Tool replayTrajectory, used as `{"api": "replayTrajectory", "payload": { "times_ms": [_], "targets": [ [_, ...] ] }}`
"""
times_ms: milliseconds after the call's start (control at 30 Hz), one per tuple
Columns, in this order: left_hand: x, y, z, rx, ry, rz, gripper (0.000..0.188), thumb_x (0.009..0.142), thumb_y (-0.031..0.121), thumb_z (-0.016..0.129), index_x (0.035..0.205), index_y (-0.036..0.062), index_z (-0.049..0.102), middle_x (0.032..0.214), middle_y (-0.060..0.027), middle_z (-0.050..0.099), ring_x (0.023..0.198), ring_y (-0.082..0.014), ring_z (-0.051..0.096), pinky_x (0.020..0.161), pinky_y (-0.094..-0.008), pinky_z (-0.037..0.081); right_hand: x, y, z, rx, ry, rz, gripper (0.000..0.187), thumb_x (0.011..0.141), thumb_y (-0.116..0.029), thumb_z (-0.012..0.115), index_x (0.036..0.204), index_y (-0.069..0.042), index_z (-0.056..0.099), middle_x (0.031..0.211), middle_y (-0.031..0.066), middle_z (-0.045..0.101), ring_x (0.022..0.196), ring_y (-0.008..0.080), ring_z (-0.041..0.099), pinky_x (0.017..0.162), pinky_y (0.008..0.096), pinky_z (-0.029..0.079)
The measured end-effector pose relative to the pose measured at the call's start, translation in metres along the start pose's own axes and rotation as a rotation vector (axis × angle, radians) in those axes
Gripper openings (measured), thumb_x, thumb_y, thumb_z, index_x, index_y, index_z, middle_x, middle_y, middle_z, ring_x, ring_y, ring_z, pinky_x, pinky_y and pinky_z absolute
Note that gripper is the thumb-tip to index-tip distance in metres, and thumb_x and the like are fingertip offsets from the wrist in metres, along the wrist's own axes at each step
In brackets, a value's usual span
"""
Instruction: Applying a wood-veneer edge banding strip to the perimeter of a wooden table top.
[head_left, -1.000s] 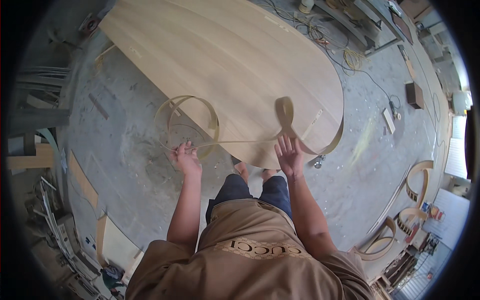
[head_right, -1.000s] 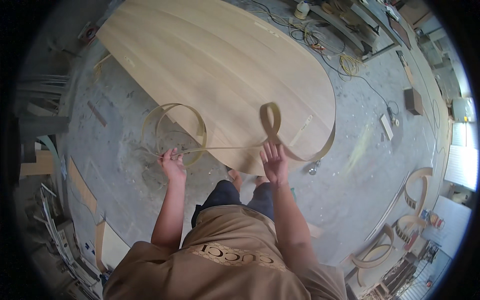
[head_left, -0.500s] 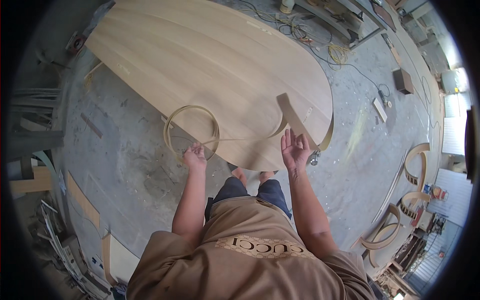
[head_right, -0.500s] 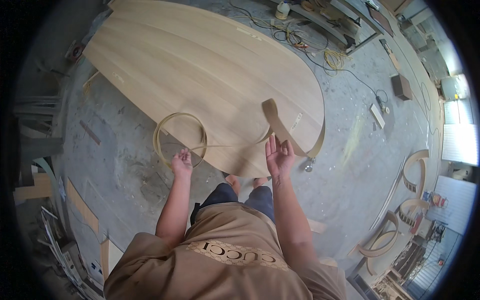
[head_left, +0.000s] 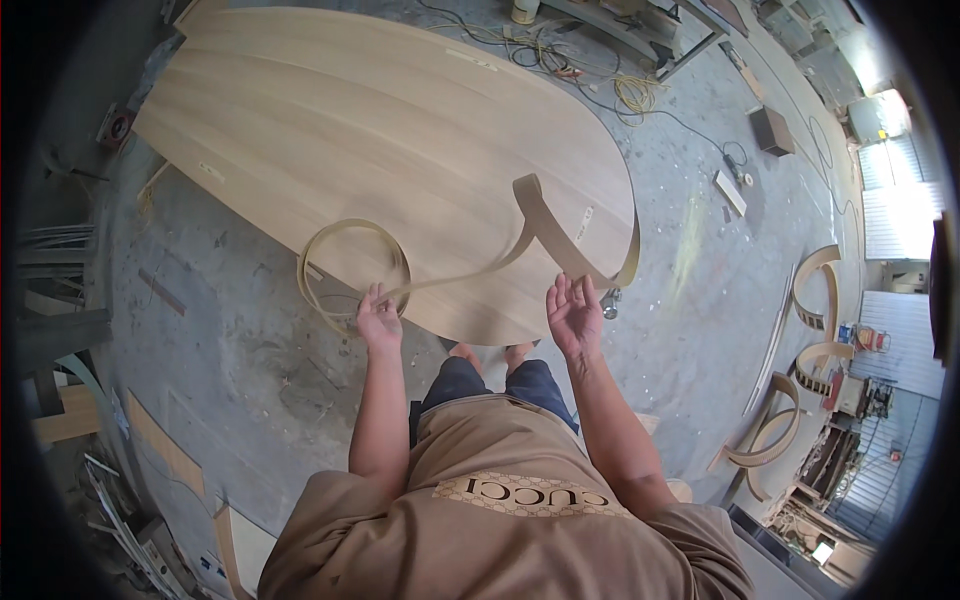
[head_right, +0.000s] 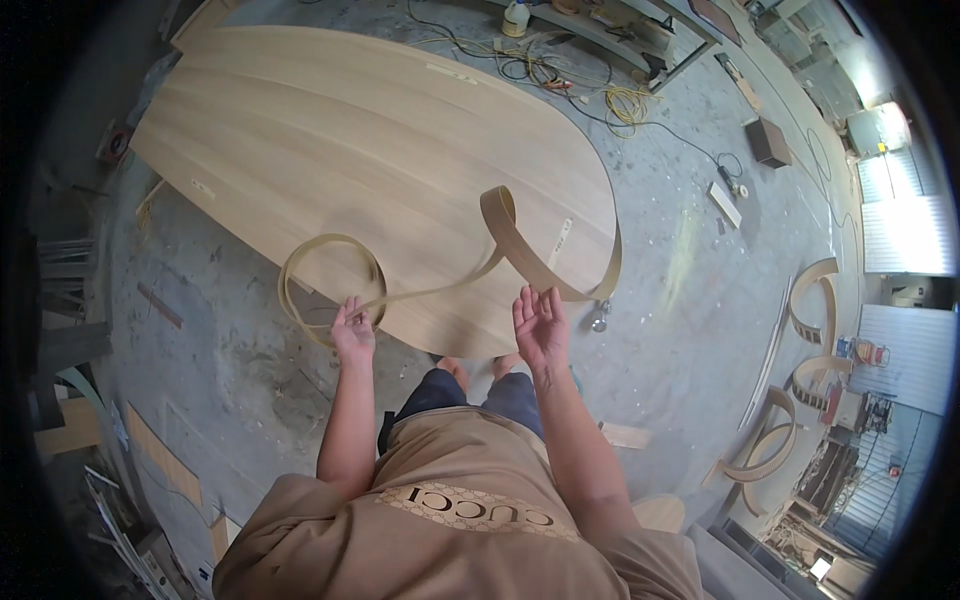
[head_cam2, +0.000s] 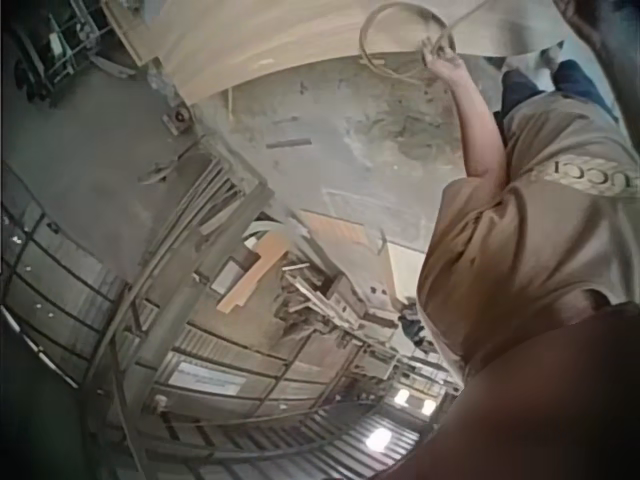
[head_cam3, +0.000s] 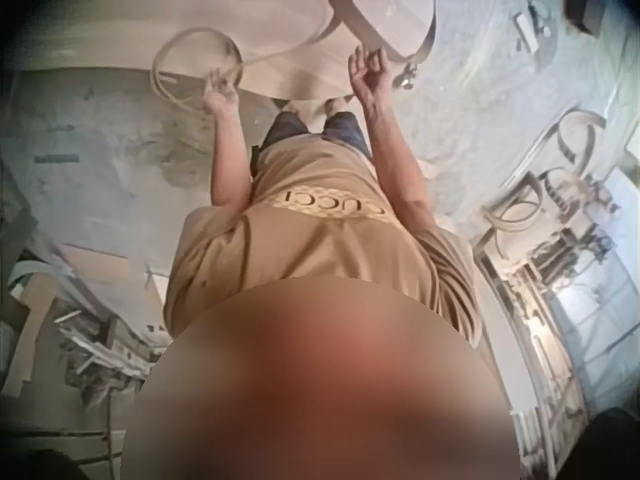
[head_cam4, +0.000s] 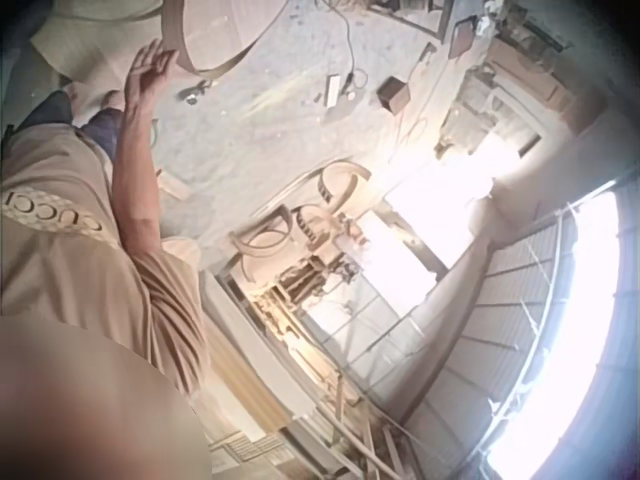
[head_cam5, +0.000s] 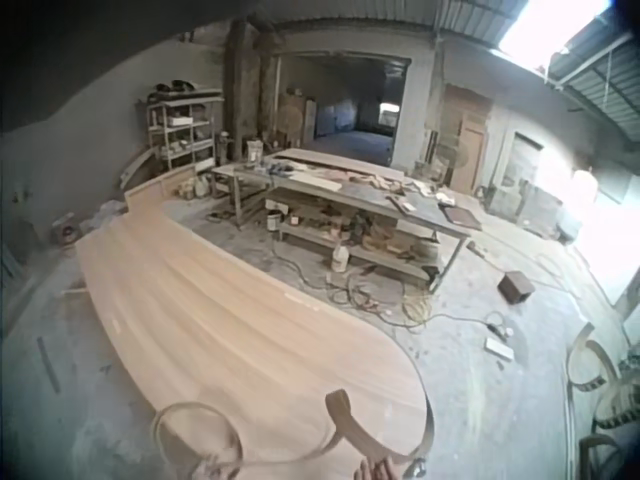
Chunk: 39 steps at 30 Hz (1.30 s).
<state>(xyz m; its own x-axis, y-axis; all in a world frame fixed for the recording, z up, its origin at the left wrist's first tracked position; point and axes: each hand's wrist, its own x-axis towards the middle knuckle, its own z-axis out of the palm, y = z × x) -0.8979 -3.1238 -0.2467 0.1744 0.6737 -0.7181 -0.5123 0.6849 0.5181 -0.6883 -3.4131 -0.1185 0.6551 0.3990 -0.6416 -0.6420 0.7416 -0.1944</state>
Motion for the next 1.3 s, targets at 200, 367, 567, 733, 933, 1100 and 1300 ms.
{"api": "replayTrajectory", "payload": {
  "times_ms": [200,367,567,733,933,1100,1300],
  "targets": [
    [-0.053,0.045,-0.007,0.206,-0.109,0.14,0.035,0.095,0.021,0.069,0.124,0.0076,0.055,0.119,-0.0106,0.067,0.12,-0.0283,0.062,0.102,-0.042,0.048,0.039,-0.002,0.028,-0.048,-0.031,-0.026,0.022,0.1,-0.033,0.068,0.098,-0.012,0.066,0.112,0.0065,0.073,0.106,0.0214,0.071,0.092,0.0364,0.06],
    [-0.078,0.094,0.009,0.295,-0.184,0.352,0.027,0.095,0.011,0.068,0.114,0.0099,0.049,0.119,-0.014,0.065,0.118,-0.0336,0.063,0.106,-0.0475,0.048,0.062,-0.003,0.027,-0.067,-0.001,-0.016,0.022,0.1,-0.035,0.068,0.097,-0.014,0.066,0.113,0.0053,0.073,0.103,0.0211,0.072,0.089,0.0367,0.062],
    [-0.047,0.124,0.023,0.167,-0.091,0.279,0.033,0.104,0.019,0.054,0.131,0.0009,0.047,0.145,-0.0212,0.054,0.134,-0.0349,0.055,0.11,-0.0453,0.043,0.059,0.01,0.023,-0.135,0.035,0.016,0.027,0.1,-0.038,0.066,0.109,-0.012,0.065,0.122,0.007,0.069,0.106,0.023,0.071,0.089,0.0367,0.062],
    [-0.02,0.087,-0.006,0.166,-0.047,0.112,0.031,0.104,0.022,0.053,0.124,-0.0011,0.057,0.132,-0.0177,0.061,0.123,-0.0293,0.059,0.093,-0.0388,0.049,0.053,0.029,0.034,-0.408,-0.001,0.13,0.056,0.102,-0.044,0.061,0.142,-0.008,0.045,0.138,0.0123,0.061,0.11,0.0284,0.068,0.091,0.0379,0.059],
    [-0.046,0.013,-0.015,0.216,-0.02,-0.119,0.018,0.099,0.02,0.061,0.101,0.0022,0.065,0.1,-0.0102,0.065,0.096,-0.0225,0.062,0.088,-0.0384,0.052,0.015,0.089,0.02,-1.329,-0.14,0.407,0.042,0.102,-0.037,0.059,0.129,-0.004,0.059,0.122,0.0118,0.068,0.107,0.0263,0.068,0.09,0.039,0.054],
    [-0.03,0.009,-0.026,0.198,0.095,-0.283,0.025,0.098,0.025,0.061,0.109,0.0028,0.059,0.097,-0.0116,0.062,0.091,-0.027,0.061,0.083,-0.0445,0.056,0.004,0.132,0.002,-1.508,-0.342,0.539,0.041,0.102,-0.035,0.06,0.127,-0.003,0.06,0.121,0.0107,0.068,0.107,0.0244,0.067,0.09,0.037,0.053],
    [-0.018,0.023,-0.055,0.483,0.265,-0.422,0.049,0.094,0.03,0.065,0.129,0.0019,0.047,0.117,-0.0199,0.057,0.104,-0.0369,0.062,0.085,-0.056,0.057,0.001,0.11,-0.025,-1.587,-0.32,0.524,0.042,0.102,-0.034,0.06,0.127,-0.001,0.06,0.118,0.0107,0.069,0.106,0.0232,0.066,0.088,0.0359,0.053]
  ]
}}
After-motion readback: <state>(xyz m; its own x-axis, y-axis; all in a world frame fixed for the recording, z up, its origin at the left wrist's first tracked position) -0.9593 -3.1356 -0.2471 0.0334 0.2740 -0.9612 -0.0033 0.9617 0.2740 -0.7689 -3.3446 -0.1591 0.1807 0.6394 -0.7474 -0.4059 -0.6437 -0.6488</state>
